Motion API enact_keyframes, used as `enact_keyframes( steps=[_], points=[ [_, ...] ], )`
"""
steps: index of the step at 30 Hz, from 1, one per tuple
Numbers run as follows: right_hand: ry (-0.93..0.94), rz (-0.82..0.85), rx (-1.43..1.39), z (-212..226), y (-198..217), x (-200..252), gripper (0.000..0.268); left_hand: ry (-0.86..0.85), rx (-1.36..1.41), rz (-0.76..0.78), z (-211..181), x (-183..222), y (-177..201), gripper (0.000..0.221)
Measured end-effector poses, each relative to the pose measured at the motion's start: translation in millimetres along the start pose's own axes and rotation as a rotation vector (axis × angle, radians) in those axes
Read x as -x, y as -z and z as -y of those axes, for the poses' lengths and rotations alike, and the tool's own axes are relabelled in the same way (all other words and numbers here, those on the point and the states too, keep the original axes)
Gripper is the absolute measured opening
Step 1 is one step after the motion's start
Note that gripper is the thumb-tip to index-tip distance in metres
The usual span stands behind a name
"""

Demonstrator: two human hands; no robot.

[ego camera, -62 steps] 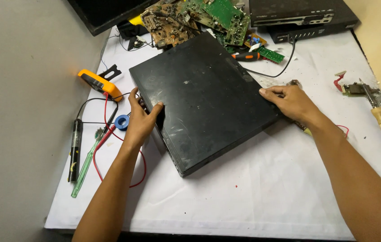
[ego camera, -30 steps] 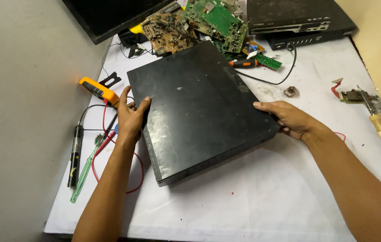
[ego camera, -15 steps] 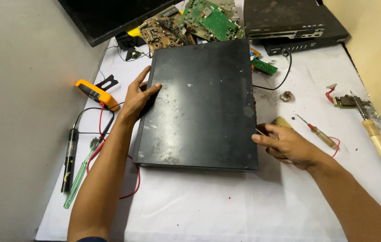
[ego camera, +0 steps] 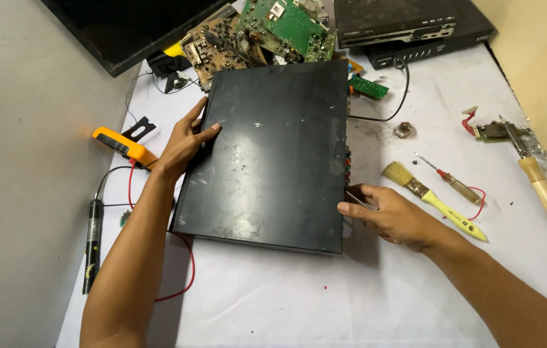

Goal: Disassembling a large electronic device by removing screws from the back panel with a screwdriver.

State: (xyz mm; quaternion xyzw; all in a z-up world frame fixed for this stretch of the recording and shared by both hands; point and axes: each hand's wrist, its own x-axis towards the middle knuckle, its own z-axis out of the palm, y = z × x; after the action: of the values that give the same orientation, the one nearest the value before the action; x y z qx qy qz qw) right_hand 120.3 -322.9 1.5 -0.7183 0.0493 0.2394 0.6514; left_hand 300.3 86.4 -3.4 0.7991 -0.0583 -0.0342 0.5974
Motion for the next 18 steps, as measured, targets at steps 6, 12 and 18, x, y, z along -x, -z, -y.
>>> enact_keyframes(
  steps=[6,12,18],
  points=[
    [-0.044,0.043,0.206,44.3,8.2,33.3,0.047,-0.003,0.108,-0.004,3.6,7.0,-1.8,0.079],
    [-0.123,0.166,0.115,40.5,31.1,37.5,0.036,0.156,-0.043,-0.02,-47.0,55.5,-38.3,0.085],
    [0.094,0.05,0.006,-16.9,37.5,-3.3,0.031,0.037,0.12,-0.069,27.3,12.9,-5.3,0.079]
  ],
)
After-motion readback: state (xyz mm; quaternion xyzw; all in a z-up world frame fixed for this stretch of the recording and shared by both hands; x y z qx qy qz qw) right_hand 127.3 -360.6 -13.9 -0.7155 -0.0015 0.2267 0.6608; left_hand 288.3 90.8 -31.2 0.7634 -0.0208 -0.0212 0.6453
